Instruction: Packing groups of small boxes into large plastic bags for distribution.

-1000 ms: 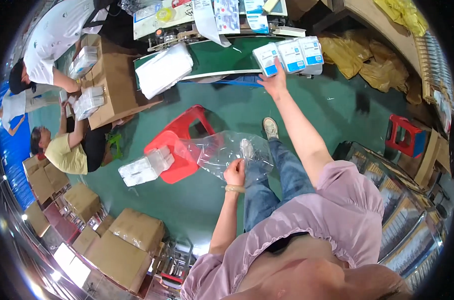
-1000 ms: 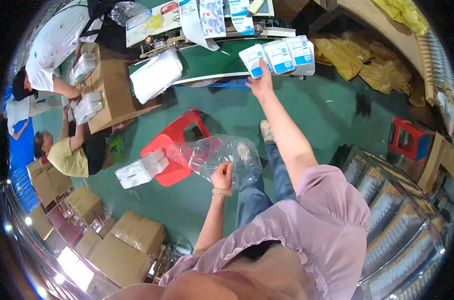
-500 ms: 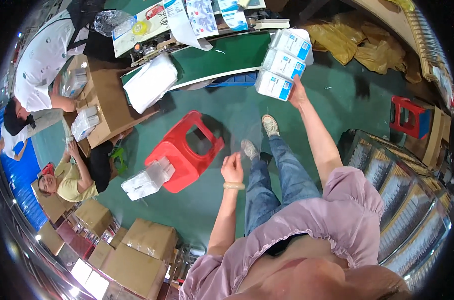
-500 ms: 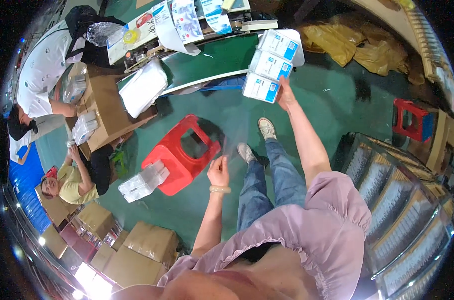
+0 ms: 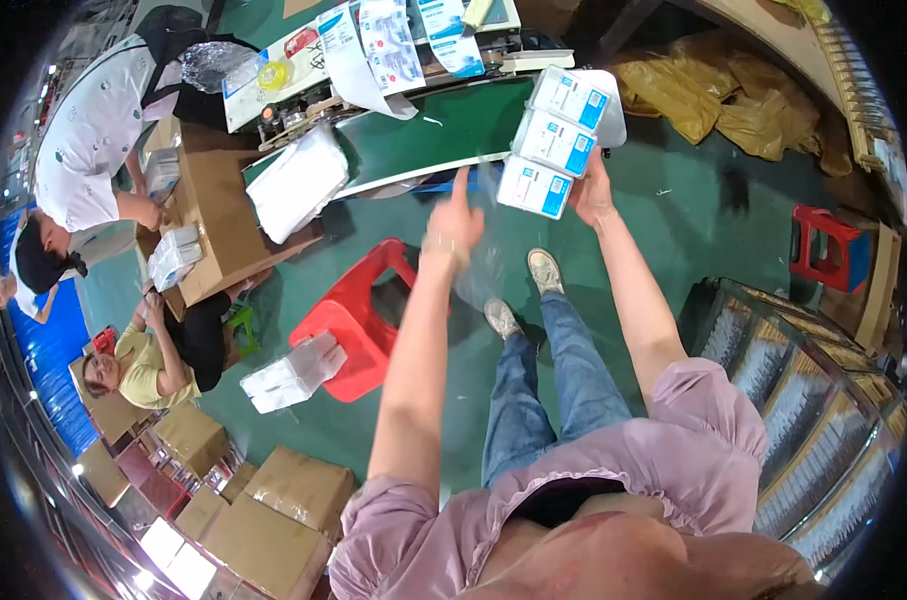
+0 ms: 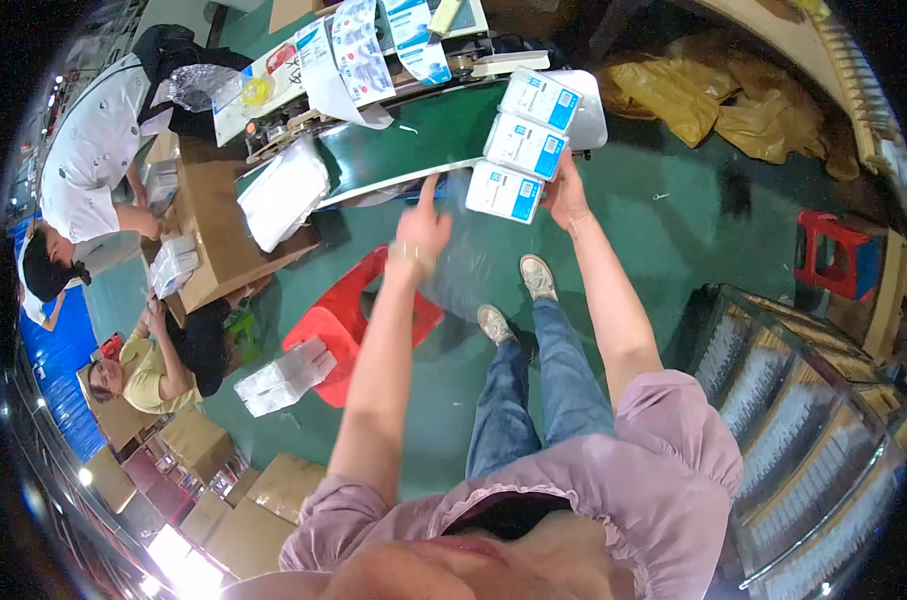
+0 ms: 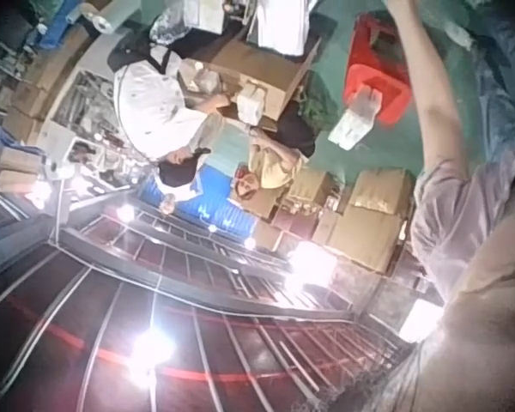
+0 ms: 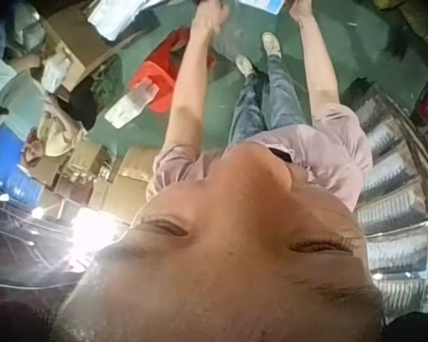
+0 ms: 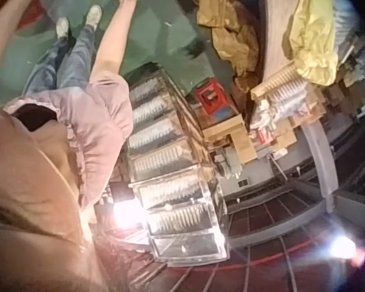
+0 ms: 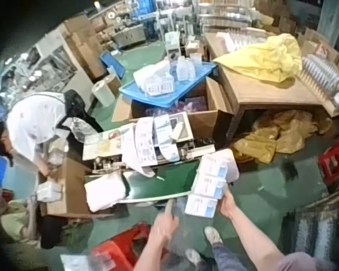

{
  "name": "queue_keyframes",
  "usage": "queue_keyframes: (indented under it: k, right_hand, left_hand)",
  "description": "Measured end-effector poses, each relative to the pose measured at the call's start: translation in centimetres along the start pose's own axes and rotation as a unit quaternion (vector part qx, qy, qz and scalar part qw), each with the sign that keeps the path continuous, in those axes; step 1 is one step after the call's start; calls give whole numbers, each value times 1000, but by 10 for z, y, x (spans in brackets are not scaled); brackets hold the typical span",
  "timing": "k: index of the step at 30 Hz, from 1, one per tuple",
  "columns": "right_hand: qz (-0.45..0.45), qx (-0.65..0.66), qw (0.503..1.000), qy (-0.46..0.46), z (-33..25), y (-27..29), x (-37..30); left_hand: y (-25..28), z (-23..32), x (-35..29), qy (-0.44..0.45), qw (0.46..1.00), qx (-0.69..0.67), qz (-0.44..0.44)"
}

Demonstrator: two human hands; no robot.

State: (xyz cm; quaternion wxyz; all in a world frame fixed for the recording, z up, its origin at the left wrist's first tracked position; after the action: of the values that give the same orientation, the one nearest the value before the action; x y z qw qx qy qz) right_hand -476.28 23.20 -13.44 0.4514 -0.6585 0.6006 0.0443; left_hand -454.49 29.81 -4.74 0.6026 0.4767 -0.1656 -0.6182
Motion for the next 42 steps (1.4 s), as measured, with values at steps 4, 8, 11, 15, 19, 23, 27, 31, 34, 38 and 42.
queue_keyframes:
  k: [4,8,11,15,19,23,27,31,34,38,42]
  right_hand:
    - [-38,20,999,16,-3,-28,0]
    - [-89,72,993,14,-15,-34,-1]
    - [-89,69,994,1,-12,-37,-10]
    - [-36,23,999,-16,-4,9,-3]
    - [7,35,998,-56,-15,41,-30]
    - [-3,60,992,-108,-26,55,-113]
    - [-92,156,961,-211,-2,50,-187]
    - [-104,77,954,-270,12,36,-237]
    - [-90,-2,968,-233,-2,34,-265]
    - [-108,-92,977,-158,-20,38,-297]
    - [-116,-134,978,-114,-25,20,-330]
  left_hand:
    - [-19,25,73,-139,979,36,-147]
    - [-38,39,80,-125,974,25,-189]
    - [-39,37,76,-134,977,46,-161]
    - [-37,57,61,-133,978,77,-143]
    - [-20,31,32,-144,988,-27,43]
    - [-26,16,-15,-180,979,-67,67]
    - [-45,43,-62,-168,982,80,-15]
    - [-58,29,-74,-157,987,43,15]
    - [-52,17,-86,-15,931,-364,6]
    - [-20,43,-113,63,850,-514,-100]
    - [23,72,-138,-134,973,-167,85]
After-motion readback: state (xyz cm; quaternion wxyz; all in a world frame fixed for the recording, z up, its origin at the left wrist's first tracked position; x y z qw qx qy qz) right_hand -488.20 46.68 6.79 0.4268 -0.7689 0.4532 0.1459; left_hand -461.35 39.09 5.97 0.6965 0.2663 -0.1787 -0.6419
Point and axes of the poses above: each hand's wrist, its own x-axis towards the middle knuckle, its own y-axis out of the back of the hand, z = x × y, the point moved 4 cm from there along x, towards the middle knuckle, and after that the axes turned 4 degrees about z, right-handed, at the moved point
